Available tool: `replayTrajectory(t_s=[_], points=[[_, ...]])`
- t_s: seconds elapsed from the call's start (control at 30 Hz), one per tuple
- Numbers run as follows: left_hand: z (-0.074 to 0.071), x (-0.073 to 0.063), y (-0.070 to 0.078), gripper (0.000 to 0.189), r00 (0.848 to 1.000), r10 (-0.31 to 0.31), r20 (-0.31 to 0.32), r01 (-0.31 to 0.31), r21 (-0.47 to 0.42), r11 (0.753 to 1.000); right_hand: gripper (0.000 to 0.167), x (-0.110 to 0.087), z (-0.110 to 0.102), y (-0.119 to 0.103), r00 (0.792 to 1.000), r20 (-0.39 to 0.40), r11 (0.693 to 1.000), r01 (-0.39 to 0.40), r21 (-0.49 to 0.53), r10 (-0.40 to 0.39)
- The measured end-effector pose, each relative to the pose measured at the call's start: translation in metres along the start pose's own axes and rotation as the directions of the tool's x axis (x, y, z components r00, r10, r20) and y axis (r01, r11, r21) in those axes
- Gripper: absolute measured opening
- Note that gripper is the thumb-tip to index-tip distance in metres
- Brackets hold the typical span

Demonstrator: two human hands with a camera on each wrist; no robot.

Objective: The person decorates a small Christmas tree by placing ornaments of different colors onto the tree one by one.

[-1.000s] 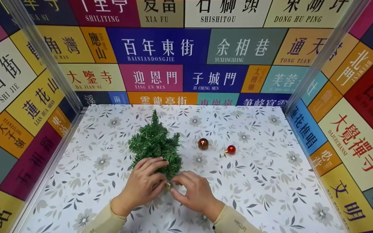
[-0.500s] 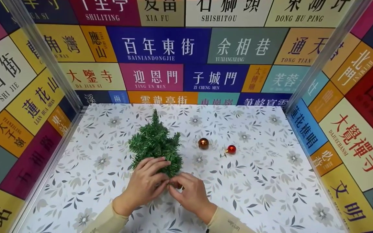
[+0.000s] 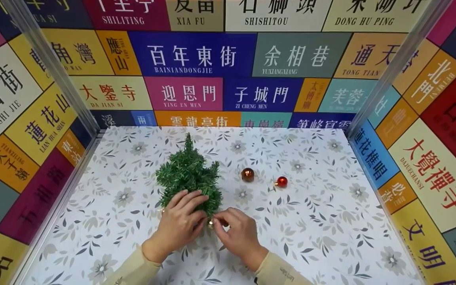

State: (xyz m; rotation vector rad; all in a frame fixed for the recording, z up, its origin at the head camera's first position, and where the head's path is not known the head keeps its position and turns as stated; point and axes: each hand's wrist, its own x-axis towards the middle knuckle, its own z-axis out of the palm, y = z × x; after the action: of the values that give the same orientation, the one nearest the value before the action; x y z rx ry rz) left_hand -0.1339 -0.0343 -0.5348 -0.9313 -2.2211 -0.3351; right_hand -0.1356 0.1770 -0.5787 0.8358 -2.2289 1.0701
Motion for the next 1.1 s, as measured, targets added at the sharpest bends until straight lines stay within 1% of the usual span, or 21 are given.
replayTrajectory(t_s=[0.07, 0.17, 0.4, 0.57, 0.7, 0.83, 0.97, 1.1], points=[[0.000, 0.000, 0.000, 0.021, 1.000, -0.013, -0.012, 0.013, 0.013, 1.000, 0.006, 0.001, 0.002, 0.001, 1.000, -0.008, 1.000, -0.008, -0.015, 0.008], [0.001, 0.001, 0.001, 0.020, 0.999, -0.032, -0.031, 0.033, 0.032, 0.999, 0.006, 0.004, 0.004, 0.002, 1.000, -0.010, 0.999, -0.024, -0.031, 0.024], [0.001, 0.001, 0.001, 0.019, 0.998, -0.041, -0.054, 0.046, 0.086, 0.995, 0.005, 0.009, 0.008, 0.004, 1.000, -0.015, 0.999, -0.015, -0.036, 0.014], [0.002, 0.002, 0.001, 0.016, 0.997, -0.053, -0.059, 0.060, 0.110, 0.992, 0.015, 0.010, 0.011, 0.006, 0.999, -0.001, 0.999, -0.038, -0.025, 0.038], [0.004, 0.002, 0.001, 0.016, 0.998, -0.052, -0.039, 0.057, 0.143, 0.988, 0.016, 0.008, 0.013, 0.007, 0.998, 0.006, 0.998, -0.061, -0.006, 0.061], [0.005, 0.000, 0.002, 0.016, 0.999, -0.041, -0.009, 0.042, 0.179, 0.983, 0.016, 0.006, 0.013, 0.009, 0.993, 0.061, 0.995, -0.096, -0.011, 0.097], [0.006, -0.001, 0.002, 0.015, 0.999, -0.049, 0.002, 0.048, 0.167, 0.985, 0.017, 0.004, 0.012, 0.011, 0.990, 0.098, 0.995, -0.097, -0.026, 0.099], [0.006, -0.001, 0.001, 0.014, 0.998, -0.055, 0.003, 0.054, 0.145, 0.988, 0.016, 0.003, 0.010, 0.012, 0.991, 0.099, 0.996, -0.089, -0.026, 0.091]])
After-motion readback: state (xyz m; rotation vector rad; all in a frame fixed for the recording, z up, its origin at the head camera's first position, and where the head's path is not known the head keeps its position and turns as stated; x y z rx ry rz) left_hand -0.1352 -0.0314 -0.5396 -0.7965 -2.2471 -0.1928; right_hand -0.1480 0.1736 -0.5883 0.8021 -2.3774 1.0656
